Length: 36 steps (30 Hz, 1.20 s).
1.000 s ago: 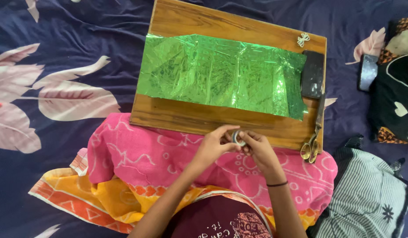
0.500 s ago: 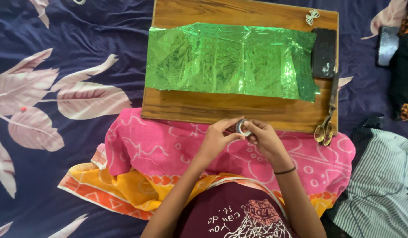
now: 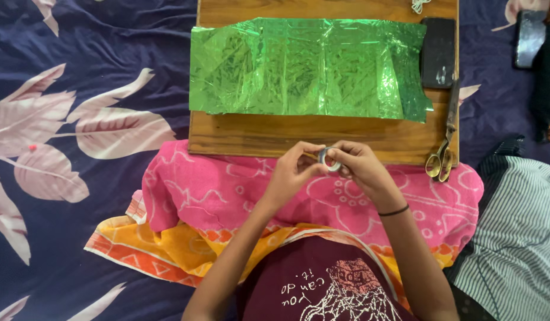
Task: The person wraps a rectangular object with green metallic paper on a wooden board. They fold the paper over the object, smooth the surface, and secure the edges with clear tape using scissors to cut the tape.
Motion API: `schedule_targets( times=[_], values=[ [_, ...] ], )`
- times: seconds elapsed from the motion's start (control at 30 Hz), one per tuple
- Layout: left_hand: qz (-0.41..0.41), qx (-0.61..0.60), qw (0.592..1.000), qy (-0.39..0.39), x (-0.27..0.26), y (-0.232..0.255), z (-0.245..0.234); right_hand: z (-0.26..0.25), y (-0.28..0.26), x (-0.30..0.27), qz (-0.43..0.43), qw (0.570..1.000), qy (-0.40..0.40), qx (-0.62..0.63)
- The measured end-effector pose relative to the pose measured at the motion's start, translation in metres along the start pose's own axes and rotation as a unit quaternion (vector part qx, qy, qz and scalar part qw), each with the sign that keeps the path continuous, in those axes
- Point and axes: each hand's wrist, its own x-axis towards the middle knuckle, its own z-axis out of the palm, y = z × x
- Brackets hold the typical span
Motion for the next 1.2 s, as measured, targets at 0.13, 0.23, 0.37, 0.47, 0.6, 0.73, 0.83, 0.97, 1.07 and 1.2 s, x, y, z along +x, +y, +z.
schedule_targets(
  times=[0.13,0.23,0.37,0.47,0.6,0.73,0.83,0.97,1.07,1.2],
  values=[
    [-0.009,-0.085,0.996,-0.014,0.014,-0.009,0.004,-0.004,-0.014,-0.006,-0.013,1.000,0.020,0.012],
    [0.025,-0.098,0.995,0.009,0.017,-0.009,0.011,-0.002,-0.021,-0.007,-0.031,0.999,0.023,0.021],
    [0.013,-0.050,0.998,0.041,0.017,0.001,0.020,-0.003,-0.032,-0.008,-0.040,0.999,0.016,0.033],
    [0.016,-0.046,0.999,0.017,0.020,0.006,0.020,-0.007,-0.039,-0.012,-0.037,0.999,0.030,-0.016],
    [0.011,-0.043,0.999,-0.026,0.021,0.012,0.017,-0.007,-0.045,-0.017,-0.041,0.999,0.026,-0.019],
    [0.007,-0.038,0.998,-0.056,0.024,0.027,0.017,-0.007,-0.050,-0.023,-0.044,0.998,0.041,-0.029],
    [-0.008,-0.002,0.994,-0.106,0.025,0.039,0.009,-0.005,-0.050,-0.025,-0.030,0.999,0.026,-0.029],
    [0.062,0.118,0.991,-0.027,0.018,0.042,0.011,0.005,-0.040,-0.024,-0.019,0.999,0.041,0.009],
    [0.079,0.082,0.993,0.039,0.009,0.037,0.021,0.009,-0.032,-0.022,-0.034,0.997,0.040,0.048],
    [0.063,-0.008,0.992,0.106,-0.001,0.033,0.035,0.013,-0.028,-0.022,-0.056,0.995,0.013,0.087]
  ],
)
